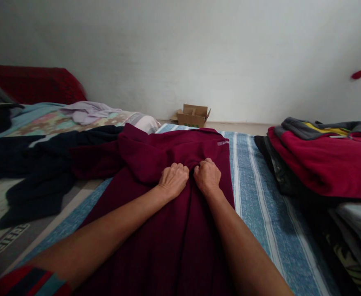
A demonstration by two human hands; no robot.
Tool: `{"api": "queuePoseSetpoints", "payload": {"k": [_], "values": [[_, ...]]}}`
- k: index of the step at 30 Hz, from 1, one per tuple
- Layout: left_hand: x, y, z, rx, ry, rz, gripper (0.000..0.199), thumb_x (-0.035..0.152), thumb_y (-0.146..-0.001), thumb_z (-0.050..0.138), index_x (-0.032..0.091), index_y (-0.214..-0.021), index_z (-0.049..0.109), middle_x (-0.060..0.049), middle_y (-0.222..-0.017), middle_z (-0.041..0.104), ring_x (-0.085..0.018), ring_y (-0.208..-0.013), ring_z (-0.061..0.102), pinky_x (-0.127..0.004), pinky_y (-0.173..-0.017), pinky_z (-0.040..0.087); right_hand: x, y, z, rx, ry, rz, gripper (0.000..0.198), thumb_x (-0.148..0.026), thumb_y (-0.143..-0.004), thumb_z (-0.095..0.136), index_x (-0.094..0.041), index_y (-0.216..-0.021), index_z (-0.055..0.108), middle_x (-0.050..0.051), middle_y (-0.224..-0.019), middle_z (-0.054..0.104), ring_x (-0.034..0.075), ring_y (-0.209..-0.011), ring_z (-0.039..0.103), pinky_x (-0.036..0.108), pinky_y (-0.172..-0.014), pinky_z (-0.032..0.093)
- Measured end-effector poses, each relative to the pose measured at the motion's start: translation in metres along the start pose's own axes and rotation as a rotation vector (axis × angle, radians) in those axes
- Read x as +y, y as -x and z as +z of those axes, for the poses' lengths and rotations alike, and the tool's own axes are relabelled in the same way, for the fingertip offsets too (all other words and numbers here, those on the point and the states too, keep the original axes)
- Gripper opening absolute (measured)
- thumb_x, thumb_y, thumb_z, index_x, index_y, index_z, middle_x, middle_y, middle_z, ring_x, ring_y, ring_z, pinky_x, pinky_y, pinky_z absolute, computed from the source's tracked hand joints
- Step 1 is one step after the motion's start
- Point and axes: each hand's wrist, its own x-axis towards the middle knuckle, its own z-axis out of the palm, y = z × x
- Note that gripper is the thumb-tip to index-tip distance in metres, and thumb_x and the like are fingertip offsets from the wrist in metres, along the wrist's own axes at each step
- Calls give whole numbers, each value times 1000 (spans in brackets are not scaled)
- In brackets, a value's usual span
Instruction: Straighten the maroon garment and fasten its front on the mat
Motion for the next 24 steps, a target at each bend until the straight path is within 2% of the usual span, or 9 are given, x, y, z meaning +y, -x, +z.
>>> {"api": "queuePoseSetpoints", "payload": {"k": [5,11,15,24], "values": [[5,5,-1,-26,16,-51,28,11,-89,33,11,-108,53,-14,-99,57,-26,-91,59,-37,-69,51,4,-1,1,32,-49,25,24,-32,-84,47,-19,-83,67,6,-93,61,17,-82,58,26,-65,38],[-4,8,1,-21,45,86,33,11,-90,28,19,-106,56,-10,-101,54,-23,-94,54,-32,-70,48,5,-2,2,41,-69,29,22,-30,-82,48,-18,-78,67,5,-88,61,17,-79,57,27,-65,38],[-7,12,3,-59,65,97,34,15,-90,29,19,-109,57,-11,-101,54,-24,-95,53,-33,-72,47,4,0,4,43,-103,16,22,-30,-81,49,-18,-81,68,5,-89,61,17,-80,56,26,-68,39],[6,13,-6,-144,39,82,38,10,-87,30,12,-115,56,-14,-108,54,-26,-101,50,-36,-80,45,-4,10,3,33,-161,-45,28,-30,-85,44,-19,-84,70,5,-93,63,18,-89,54,26,-73,39]]}}
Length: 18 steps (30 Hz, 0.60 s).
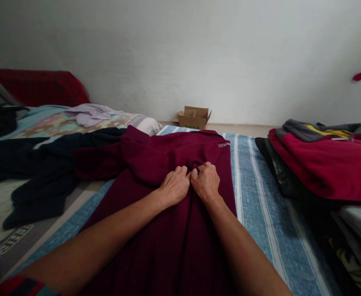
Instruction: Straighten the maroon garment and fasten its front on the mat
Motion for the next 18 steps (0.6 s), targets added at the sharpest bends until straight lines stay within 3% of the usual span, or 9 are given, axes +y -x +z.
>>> {"api": "queuePoseSetpoints", "payload": {"k": [5,10,13,15,18], "values": [[-17,-8,-8,-59,99,38,29,18,-78,43,14,-99,64,-12,-103,58,-24,-94,56,-31,-76,46,-2,5,-2,19,24,-90,32,-40,-88,44,-21,-84,70,5,-92,61,19,-94,52,26,-72,40],[-45,-24,-10,-217,418,165,8,16,-66,55,15,-66,63,-2,-64,60,-16,-63,58,-25,-60,44,-4,6,-2,-10,115,-99,32,-42,-89,44,-21,-87,68,7,-96,60,20,-96,50,26,-71,41],[-52,-31,-10,-298,823,11,9,11,-65,52,14,-66,61,2,-57,58,-11,-55,56,-21,-53,44,-7,7,1,-26,198,-165,27,-36,-89,45,-19,-88,67,8,-98,59,21,-97,48,28,-73,41],[-49,-35,-11,-269,1021,-156,11,11,-70,50,13,-70,61,0,-61,61,-10,-55,58,-21,-52,46,-9,9,3,-40,243,-228,25,-30,-89,45,-18,-90,66,10,-98,59,23,-95,47,30,-73,41],[-40,-50,-11,-163,1039,-303,16,17,-79,47,12,-74,61,-4,-69,65,-10,-55,59,-21,-52,48,-11,11,6,-65,292,-291,26,-22,-90,41,-15,-94,65,12,-96,58,24,-93,47,33,-73,41]]}}
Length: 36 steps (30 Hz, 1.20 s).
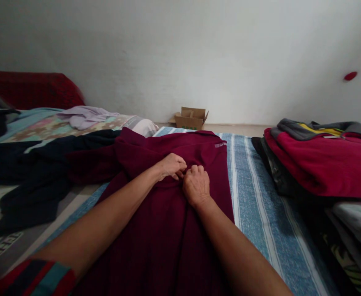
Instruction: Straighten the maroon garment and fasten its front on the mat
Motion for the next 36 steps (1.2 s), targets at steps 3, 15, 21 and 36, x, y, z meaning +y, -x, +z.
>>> {"api": "queuePoseSetpoints", "payload": {"k": [3,15,21,36], "values": [[8,-20,8,123,-271,33,24,32,-81,51,12,-79,64,-8,-76,68,-15,-65,64,-24,-58,50,-2,1,0,-23,30,-26,29,-18,-90,37,-11,-104,62,14,-99,57,25,-92,47,35,-72,42],[3,-64,13,316,-769,263,27,22,-83,46,19,-103,63,-9,-110,61,-20,-102,59,-28,-85,45,-8,10,-8,-58,93,-149,27,-9,-87,38,-9,-102,60,15,-92,59,24,-86,51,33,-66,44],[-7,-57,9,309,-785,390,29,26,-85,47,18,-109,61,-8,-109,59,-17,-104,55,-25,-92,41,-7,18,-9,-66,70,-116,33,-13,-87,38,-10,-116,54,15,-99,58,26,-91,50,36,-69,44],[-13,-49,11,278,-893,317,28,31,-89,41,18,-108,57,-9,-119,58,-23,-111,53,-35,-91,42,-3,24,-4,-56,2,-130,37,-21,-90,33,-12,-123,49,15,-111,53,27,-105,42,38,-79,41]]}}
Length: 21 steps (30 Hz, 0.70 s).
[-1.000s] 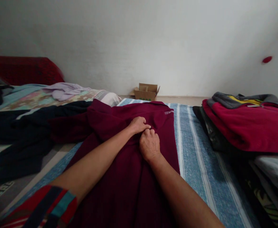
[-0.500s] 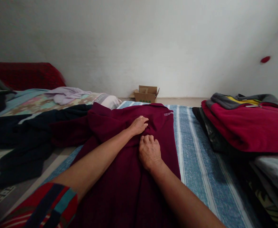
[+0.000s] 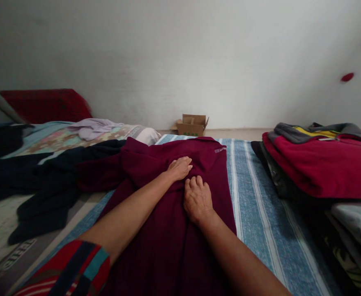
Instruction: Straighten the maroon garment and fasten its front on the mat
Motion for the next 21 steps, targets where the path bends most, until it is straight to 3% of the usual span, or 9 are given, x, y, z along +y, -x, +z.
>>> {"api": "queuePoseSetpoints", "payload": {"k": [7,11,15,21], "values": [[-12,9,-15,56,-40,-60,31,35,-92,37,17,-111,53,-11,-120,56,-22,-114,50,-33,-94,39,2,0,1,6,-44,-11,40,-20,-90,33,-12,-126,48,16,-120,51,27,-109,42,40,-81,40],[-26,15,-10,-10,-31,-72,35,40,-90,40,22,-119,49,-8,-132,48,-22,-125,40,-39,-102,32,2,0,3,-4,-66,-43,42,-21,-91,29,-12,-129,46,15,-136,42,28,-118,36,43,-88,37],[-37,15,-2,1,-58,-217,35,36,-92,35,19,-119,48,-13,-127,52,-28,-120,46,-47,-97,36,3,-1,4,9,-94,-33,38,-21,-91,30,-14,-124,49,14,-130,48,26,-118,39,40,-91,35],[-35,0,-13,62,-96,-273,28,29,-85,47,17,-109,54,-13,-109,62,-26,-107,57,-37,-88,44,3,-3,3,23,-125,23,27,-21,-89,37,-18,-110,54,11,-116,55,23,-107,47,36,-85,35]]}}
